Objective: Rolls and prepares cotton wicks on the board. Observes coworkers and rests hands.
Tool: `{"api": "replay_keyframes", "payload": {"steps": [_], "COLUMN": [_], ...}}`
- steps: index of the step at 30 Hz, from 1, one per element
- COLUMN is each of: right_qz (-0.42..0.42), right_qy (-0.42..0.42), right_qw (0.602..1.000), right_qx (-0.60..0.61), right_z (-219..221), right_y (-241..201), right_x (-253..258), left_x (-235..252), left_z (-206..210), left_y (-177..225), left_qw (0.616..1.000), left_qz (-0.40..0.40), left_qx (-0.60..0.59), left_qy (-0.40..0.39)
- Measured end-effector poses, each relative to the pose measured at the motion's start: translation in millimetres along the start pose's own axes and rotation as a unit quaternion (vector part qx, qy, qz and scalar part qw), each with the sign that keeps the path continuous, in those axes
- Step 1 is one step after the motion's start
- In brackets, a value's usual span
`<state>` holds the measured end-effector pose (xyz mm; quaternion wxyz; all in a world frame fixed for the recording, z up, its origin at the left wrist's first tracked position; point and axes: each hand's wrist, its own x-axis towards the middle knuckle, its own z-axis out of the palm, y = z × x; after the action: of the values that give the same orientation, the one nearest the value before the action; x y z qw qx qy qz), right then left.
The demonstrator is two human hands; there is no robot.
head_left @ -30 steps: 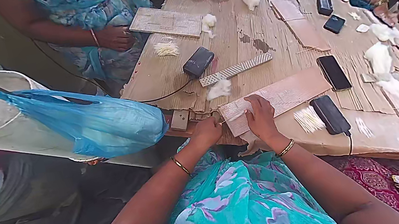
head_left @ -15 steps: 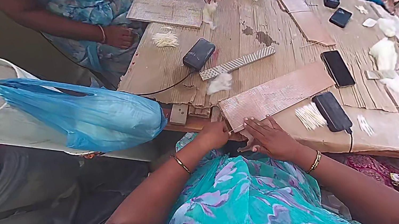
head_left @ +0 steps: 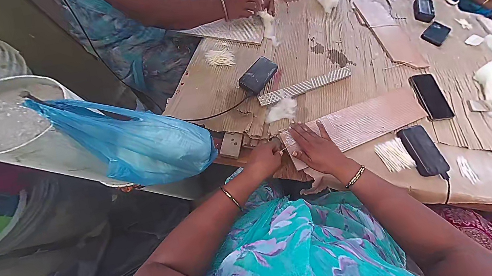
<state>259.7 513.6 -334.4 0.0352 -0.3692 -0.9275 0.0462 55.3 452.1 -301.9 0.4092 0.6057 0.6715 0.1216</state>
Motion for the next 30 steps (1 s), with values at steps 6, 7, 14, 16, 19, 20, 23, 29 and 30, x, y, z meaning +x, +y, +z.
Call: {"api": "replay_keyframes", "payload": {"steps": [6,7,14,16,19,20,23,29,30], "right_qz": [-0.022,-0.025,0.016,0.068,0.076,0.06,0.011,0.001,-0.006], "right_qy": [-0.09,-0.106,-0.037,0.002,0.01,0.014,-0.003,-0.098,-0.107], "right_qw": [0.996,0.994,0.999,0.998,0.997,0.998,0.999,0.995,0.994], "right_qx": [0.0,-0.001,-0.009,-0.017,-0.024,-0.026,-0.031,-0.015,-0.016], "right_z": [-8,-12,-25,-21,-12,-9,-2,-6,-8], "right_y": [-4,-5,3,6,4,3,0,-12,-13], "right_x": [-57,-68,-94,-75,-40,-30,-10,-39,-50], "left_x": [-7,-8,-10,-8,-6,-5,-3,-1,0], "left_z": [-1,-1,3,1,-2,-1,-2,-2,-1], "left_y": [5,7,7,5,2,1,-1,-1,0], "left_qw": [0.997,0.995,0.994,0.998,0.999,0.999,0.999,0.995,0.993], "left_qz": [0.031,0.038,0.051,0.046,0.038,0.04,0.041,0.056,0.065], "left_qx": [0.018,0.03,0.017,-0.004,-0.008,-0.009,0.001,0.048,0.059], "left_qy": [-0.071,-0.088,-0.091,-0.053,-0.018,-0.012,-0.011,-0.061,-0.077]}}
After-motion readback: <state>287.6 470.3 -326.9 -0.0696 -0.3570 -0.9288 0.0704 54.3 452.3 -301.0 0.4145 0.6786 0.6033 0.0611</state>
